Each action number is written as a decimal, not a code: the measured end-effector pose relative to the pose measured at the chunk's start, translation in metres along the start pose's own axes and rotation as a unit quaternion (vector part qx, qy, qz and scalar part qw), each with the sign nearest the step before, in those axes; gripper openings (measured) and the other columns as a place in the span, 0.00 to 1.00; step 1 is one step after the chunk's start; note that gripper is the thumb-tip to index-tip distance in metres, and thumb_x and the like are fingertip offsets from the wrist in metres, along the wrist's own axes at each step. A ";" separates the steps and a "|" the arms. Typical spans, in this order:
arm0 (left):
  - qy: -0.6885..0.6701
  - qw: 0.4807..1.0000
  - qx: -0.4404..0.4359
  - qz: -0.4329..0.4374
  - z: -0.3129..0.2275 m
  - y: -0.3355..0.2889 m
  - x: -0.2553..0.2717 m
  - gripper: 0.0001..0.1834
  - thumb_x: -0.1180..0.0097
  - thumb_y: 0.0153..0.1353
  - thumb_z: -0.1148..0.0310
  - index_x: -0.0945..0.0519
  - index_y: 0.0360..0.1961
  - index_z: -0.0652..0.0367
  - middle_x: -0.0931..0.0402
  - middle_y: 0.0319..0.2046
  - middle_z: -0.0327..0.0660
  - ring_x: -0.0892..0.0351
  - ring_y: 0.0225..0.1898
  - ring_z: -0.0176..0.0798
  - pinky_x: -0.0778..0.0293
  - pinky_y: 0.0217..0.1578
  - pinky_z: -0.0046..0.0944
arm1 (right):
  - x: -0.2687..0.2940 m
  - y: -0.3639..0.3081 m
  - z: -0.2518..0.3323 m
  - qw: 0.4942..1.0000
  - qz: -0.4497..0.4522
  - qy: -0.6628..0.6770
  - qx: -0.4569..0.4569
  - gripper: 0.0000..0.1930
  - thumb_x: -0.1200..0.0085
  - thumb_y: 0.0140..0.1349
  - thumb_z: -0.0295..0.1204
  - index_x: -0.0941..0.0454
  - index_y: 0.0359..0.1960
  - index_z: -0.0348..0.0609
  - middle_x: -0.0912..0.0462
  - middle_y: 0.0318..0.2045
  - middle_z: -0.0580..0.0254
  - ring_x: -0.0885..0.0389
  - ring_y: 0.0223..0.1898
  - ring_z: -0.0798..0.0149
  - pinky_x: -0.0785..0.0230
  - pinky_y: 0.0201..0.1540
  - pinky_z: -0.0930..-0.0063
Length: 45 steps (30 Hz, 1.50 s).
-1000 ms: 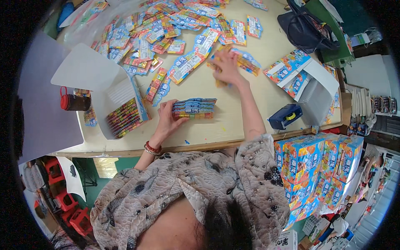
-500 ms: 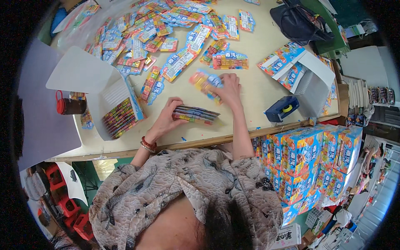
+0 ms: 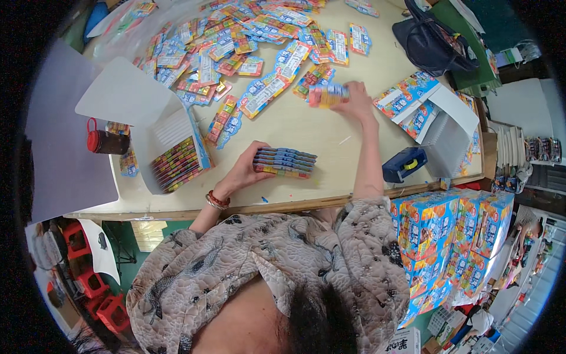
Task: Packing individual product pouches into cardboard display boxes on a factory assembly line.
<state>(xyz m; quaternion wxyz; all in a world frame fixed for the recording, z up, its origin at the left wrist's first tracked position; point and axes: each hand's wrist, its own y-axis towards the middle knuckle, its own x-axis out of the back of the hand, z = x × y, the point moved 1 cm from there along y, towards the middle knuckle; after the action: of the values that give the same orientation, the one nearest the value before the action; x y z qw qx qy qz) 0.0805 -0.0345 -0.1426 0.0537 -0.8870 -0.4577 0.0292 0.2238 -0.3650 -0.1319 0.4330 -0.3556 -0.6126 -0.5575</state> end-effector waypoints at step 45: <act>0.023 0.977 -0.025 -0.212 -0.016 -0.022 0.016 0.43 0.26 0.42 0.75 0.41 0.57 0.58 0.36 0.57 0.48 0.31 0.58 0.44 0.29 0.56 0.42 | -0.026 0.062 0.148 0.991 0.103 0.058 0.055 0.26 0.51 0.59 0.29 0.39 0.59 0.32 0.24 0.45 0.35 0.20 0.40 0.44 0.26 0.43 0.58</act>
<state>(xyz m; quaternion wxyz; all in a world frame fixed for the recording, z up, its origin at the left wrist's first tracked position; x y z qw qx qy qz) 0.0735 -0.0096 -0.1245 0.0468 -0.7715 -0.6344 -0.0143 0.2708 -0.2088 -0.1334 0.5419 -0.3591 -0.5762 -0.4953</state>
